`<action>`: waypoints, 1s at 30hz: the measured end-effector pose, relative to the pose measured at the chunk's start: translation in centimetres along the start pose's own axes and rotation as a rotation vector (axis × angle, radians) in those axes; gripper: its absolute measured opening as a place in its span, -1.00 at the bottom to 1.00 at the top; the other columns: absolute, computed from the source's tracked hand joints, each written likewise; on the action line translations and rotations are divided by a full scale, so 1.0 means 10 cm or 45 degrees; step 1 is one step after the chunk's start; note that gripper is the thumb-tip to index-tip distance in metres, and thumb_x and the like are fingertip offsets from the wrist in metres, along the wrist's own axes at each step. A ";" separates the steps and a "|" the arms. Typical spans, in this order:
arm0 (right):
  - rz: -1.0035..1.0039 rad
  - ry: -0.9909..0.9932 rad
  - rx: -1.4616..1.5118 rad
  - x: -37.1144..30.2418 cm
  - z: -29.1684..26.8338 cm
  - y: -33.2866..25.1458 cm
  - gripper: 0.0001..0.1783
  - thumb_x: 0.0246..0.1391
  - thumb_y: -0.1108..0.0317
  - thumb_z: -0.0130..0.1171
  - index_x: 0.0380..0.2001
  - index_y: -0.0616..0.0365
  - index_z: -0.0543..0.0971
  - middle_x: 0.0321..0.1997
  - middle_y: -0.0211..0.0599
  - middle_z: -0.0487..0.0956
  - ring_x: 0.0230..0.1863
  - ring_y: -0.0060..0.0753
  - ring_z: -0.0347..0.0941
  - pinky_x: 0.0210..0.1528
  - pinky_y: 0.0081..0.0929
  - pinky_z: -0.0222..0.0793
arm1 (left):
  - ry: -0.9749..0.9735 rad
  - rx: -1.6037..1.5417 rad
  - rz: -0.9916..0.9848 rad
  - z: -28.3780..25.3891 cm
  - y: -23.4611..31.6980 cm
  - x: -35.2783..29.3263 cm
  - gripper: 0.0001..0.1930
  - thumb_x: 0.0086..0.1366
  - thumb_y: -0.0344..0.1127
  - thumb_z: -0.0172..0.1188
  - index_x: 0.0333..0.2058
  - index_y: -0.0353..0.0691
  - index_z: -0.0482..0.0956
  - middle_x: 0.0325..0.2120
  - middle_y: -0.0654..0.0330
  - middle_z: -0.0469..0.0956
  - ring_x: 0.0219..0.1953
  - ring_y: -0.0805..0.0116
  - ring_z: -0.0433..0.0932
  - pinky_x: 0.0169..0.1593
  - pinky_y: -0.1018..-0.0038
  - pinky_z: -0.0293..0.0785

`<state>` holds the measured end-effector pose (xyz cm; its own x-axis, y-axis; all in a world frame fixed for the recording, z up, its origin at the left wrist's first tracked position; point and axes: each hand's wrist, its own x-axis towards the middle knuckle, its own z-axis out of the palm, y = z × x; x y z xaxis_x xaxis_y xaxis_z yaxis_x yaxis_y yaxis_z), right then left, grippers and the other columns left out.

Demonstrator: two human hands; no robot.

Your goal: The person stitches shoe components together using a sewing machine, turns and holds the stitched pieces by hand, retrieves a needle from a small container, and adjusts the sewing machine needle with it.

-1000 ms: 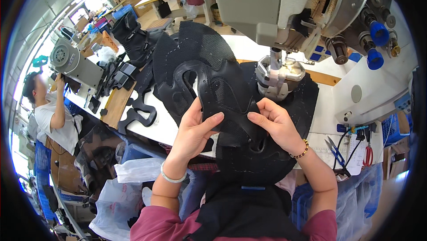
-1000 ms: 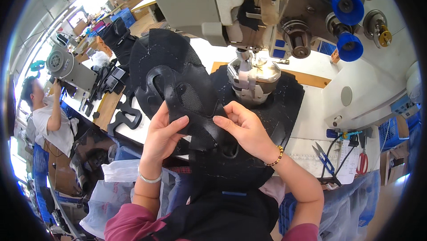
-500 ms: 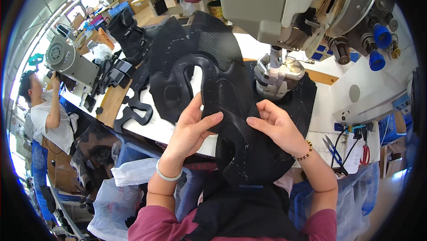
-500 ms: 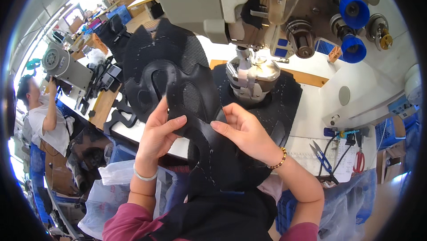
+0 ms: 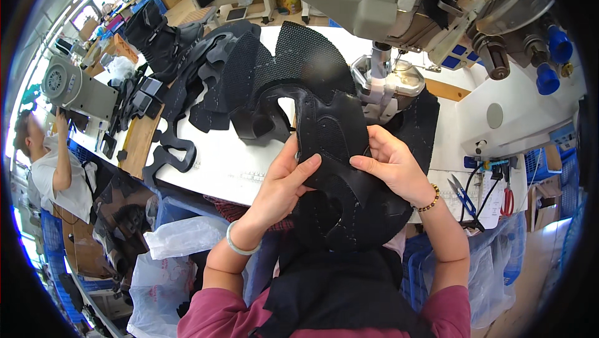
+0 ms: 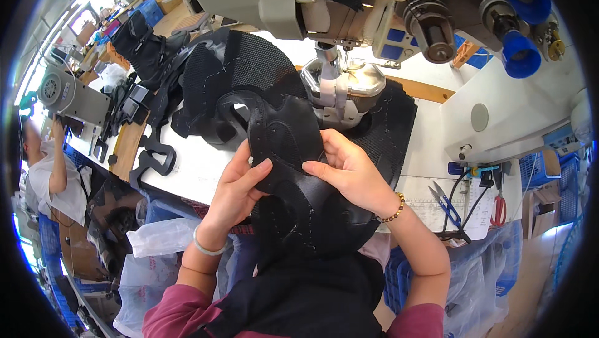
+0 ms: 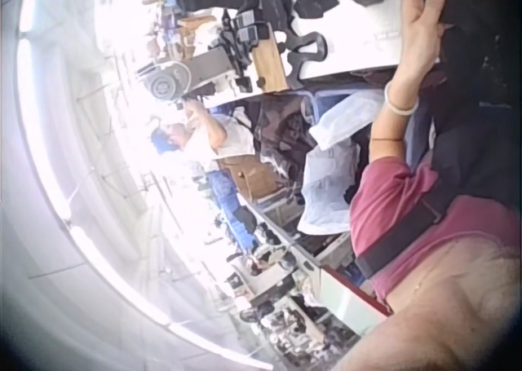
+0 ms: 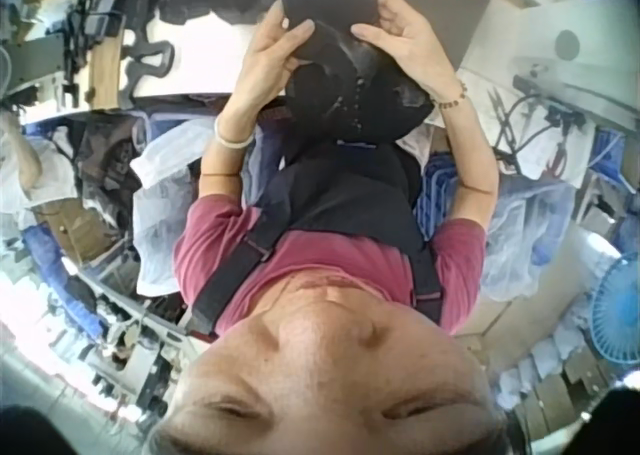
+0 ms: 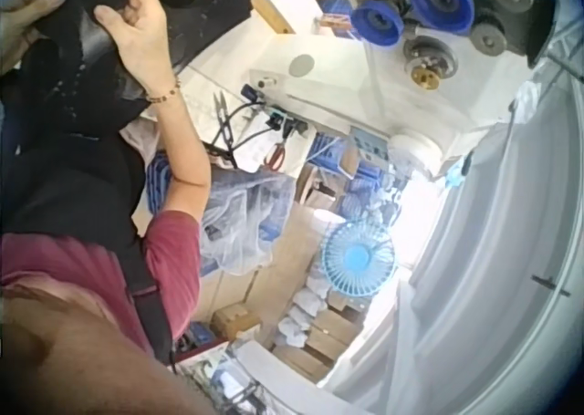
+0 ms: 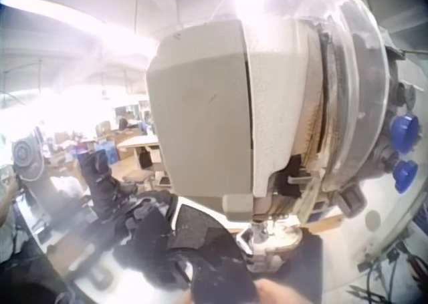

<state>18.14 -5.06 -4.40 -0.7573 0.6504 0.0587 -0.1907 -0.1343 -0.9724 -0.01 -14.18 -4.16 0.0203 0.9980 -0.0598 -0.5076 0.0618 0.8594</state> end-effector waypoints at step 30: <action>-0.109 0.142 -0.079 -0.01 -0.01 0.10 -0.68 0.14 0.49 0.00 -0.03 0.35 0.34 -0.08 -0.33 0.48 -0.07 -0.64 0.39 -0.01 -0.64 0.31 | 0.066 0.016 0.020 0.02 -0.03 0.04 -0.53 0.30 -0.49 -0.11 0.18 -0.27 0.07 -0.04 0.08 0.38 -0.09 0.35 0.49 -0.13 0.46 0.55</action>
<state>18.10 -5.21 -5.40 -0.6652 0.7369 0.1200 -0.2102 -0.0306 -0.9772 0.33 -13.81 -4.29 -0.0319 0.9969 -0.0722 -0.4964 0.0469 0.8668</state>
